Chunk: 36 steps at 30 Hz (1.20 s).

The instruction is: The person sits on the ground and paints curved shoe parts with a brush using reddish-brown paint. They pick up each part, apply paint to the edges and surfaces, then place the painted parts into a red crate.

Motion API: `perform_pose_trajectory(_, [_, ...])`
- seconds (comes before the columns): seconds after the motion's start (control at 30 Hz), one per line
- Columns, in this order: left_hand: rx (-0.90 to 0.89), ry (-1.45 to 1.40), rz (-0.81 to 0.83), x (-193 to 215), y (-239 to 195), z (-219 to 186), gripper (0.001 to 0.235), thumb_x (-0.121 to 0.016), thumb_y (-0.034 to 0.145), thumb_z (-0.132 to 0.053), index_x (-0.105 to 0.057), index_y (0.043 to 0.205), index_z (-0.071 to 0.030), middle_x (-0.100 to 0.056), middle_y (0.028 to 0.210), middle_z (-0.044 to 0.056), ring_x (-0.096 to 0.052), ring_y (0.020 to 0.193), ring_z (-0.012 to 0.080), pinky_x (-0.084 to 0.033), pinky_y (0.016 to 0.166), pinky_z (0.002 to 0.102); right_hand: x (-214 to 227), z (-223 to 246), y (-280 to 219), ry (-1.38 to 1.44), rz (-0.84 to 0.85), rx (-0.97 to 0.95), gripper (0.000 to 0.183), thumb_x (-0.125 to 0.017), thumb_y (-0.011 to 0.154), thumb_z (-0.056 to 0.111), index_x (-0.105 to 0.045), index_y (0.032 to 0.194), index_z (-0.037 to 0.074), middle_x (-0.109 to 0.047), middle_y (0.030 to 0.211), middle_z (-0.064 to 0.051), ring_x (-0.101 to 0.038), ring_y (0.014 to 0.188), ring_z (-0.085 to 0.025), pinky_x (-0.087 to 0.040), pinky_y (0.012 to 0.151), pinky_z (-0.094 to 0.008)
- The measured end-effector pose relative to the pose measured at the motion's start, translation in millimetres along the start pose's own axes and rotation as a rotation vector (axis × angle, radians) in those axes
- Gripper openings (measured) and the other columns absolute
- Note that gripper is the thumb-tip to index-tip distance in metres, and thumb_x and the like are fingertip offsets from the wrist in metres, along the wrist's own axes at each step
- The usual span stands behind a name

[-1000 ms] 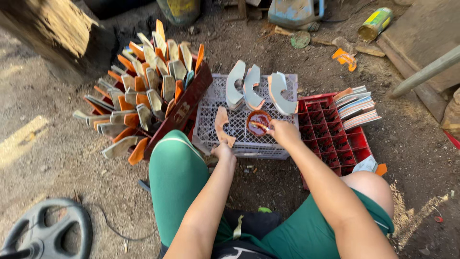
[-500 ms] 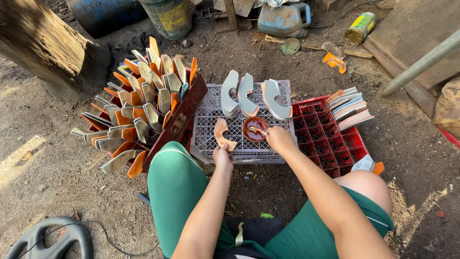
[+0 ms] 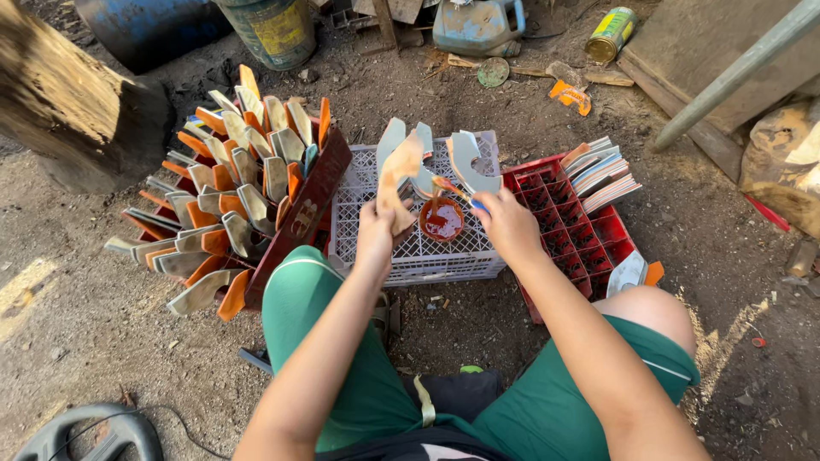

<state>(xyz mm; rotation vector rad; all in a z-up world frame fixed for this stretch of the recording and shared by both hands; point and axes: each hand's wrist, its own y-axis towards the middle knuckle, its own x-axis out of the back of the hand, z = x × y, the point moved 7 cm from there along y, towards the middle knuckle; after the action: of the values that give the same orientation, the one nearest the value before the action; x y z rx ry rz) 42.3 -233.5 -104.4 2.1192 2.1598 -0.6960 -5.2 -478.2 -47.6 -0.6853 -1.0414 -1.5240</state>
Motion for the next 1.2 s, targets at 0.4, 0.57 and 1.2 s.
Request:
perform_pose_trajectory(0.4, [-0.039,0.064,-0.027,7.5,35.2,38.0,0.031,-0.046,0.104,-0.020,-0.039,0.130,-0.006,-0.069,0.104,0.015,-0.071,0.083,0.0205,-0.058,0.069,0.030,-9.4,-6.2,-22.9,-0.062,-0.003,-0.036,0.026,-0.066,0.097,0.032,-0.071,0.119,0.020,-0.068,0.100,-0.007,-0.070,0.081,-0.031,-0.056,0.065,-0.045])
perform_pose_trajectory(0.57, [0.051,0.079,-0.068,13.5,35.0,42.3,0.034,-0.046,0.105,-0.033,-0.038,0.128,-0.009,-0.070,0.101,0.011,-0.069,0.079,0.0179,-0.053,0.064,0.031,-31.9,-18.4,-13.6,-0.072,0.029,-0.043,0.023,-0.064,0.099,0.031,-0.069,0.117,0.017,-0.069,0.101,-0.006,-0.070,0.083,-0.032,-0.055,0.066,-0.046])
perform_pose_trajectory(1.2, [0.026,0.144,-0.073,11.7,29.2,47.8,0.030,-0.035,0.110,-0.031,-0.038,0.129,-0.009,-0.070,0.097,0.009,-0.066,0.073,0.0150,-0.050,0.058,0.029,58.8,20.2,-30.2,0.024,-0.140,-0.025,0.026,-0.068,0.099,0.032,-0.071,0.121,0.019,-0.071,0.102,-0.007,-0.071,0.083,-0.030,-0.056,0.071,-0.045])
